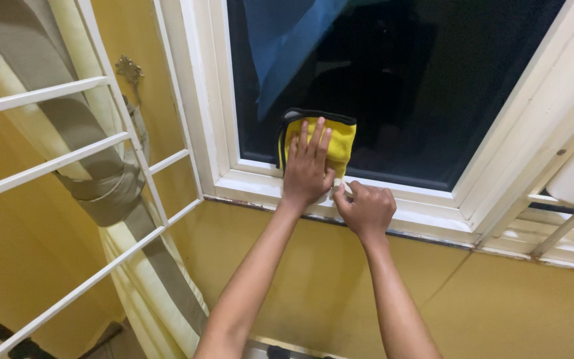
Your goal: The person sprays a liquid from a bottle onto a window and wipes it with a cloth.
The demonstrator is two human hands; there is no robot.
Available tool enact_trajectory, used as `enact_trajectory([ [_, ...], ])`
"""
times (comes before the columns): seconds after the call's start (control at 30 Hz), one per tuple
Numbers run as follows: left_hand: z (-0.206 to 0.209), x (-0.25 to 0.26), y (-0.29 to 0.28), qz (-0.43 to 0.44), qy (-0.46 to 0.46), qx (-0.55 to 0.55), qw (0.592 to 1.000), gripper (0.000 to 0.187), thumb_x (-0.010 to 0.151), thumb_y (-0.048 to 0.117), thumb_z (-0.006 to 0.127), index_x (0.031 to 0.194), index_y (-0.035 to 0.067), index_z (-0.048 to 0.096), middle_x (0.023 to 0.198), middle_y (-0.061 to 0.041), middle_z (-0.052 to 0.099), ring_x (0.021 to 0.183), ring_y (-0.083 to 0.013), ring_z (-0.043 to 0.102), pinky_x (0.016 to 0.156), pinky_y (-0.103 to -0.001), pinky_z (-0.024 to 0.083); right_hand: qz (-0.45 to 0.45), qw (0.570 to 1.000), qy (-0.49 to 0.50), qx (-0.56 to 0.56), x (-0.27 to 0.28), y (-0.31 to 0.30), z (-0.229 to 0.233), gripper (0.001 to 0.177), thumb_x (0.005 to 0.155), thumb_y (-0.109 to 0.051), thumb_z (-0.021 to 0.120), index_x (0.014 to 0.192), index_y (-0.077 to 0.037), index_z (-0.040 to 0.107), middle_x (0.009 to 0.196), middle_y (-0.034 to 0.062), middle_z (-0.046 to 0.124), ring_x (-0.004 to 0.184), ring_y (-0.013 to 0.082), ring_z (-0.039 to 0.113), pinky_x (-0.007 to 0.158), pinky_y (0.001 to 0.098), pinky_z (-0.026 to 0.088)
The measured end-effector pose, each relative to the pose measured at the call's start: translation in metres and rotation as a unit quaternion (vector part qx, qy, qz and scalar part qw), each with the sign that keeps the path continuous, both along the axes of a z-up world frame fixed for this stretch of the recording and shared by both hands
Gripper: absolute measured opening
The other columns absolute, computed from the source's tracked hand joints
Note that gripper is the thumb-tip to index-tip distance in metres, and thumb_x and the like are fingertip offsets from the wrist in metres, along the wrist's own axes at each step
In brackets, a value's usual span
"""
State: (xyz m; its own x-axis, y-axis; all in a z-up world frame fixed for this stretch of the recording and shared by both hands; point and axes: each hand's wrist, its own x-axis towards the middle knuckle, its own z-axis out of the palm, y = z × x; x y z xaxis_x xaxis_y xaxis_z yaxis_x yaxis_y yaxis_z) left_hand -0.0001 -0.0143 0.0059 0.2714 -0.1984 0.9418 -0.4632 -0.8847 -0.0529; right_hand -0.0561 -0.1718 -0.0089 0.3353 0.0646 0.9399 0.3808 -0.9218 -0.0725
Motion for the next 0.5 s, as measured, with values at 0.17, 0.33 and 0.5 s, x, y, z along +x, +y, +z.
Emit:
enact_trajectory([
  [0.17, 0.016, 0.004, 0.017, 0.035, -0.044, -0.144, 0.988, 0.090, 0.087, 0.018, 0.067, 0.162, 0.008, 0.018, 0.170, -0.019, 0.021, 0.159, -0.0419, 0.016, 0.130, -0.062, 0.020, -0.016, 1.000, -0.005, -0.007, 0.002, -0.002, 0.001, 0.034, 0.086, -0.036, 0.068, 0.060, -0.014, 0.068, 0.049, 0.0028, 0.060, 0.045, 0.0241, 0.055, 0.059, 0.0371, 0.044],
  [0.33, -0.001, -0.003, 0.020, 0.095, 0.016, -0.210, 0.973, 0.082, 0.094, 0.027, 0.071, 0.162, 0.012, 0.027, 0.146, -0.019, 0.037, 0.137, -0.0354, 0.037, 0.118, -0.054, 0.030, -0.028, 0.997, 0.065, -0.007, 0.004, -0.001, 0.000, 0.038, 0.090, -0.036, 0.066, 0.059, -0.014, 0.069, 0.047, 0.0017, 0.059, 0.041, 0.0214, 0.053, 0.057, 0.0361, 0.043],
  [0.5, -0.017, -0.005, 0.020, 0.075, -0.005, -0.153, 0.985, 0.072, 0.093, 0.028, 0.066, 0.155, 0.007, 0.035, 0.150, -0.014, 0.041, 0.146, -0.0336, 0.038, 0.122, -0.054, 0.031, -0.020, 0.999, 0.030, 0.003, 0.000, 0.000, 0.000, 0.037, 0.088, -0.038, 0.067, 0.060, -0.013, 0.069, 0.048, 0.0018, 0.059, 0.043, 0.0226, 0.054, 0.059, 0.0368, 0.044],
])
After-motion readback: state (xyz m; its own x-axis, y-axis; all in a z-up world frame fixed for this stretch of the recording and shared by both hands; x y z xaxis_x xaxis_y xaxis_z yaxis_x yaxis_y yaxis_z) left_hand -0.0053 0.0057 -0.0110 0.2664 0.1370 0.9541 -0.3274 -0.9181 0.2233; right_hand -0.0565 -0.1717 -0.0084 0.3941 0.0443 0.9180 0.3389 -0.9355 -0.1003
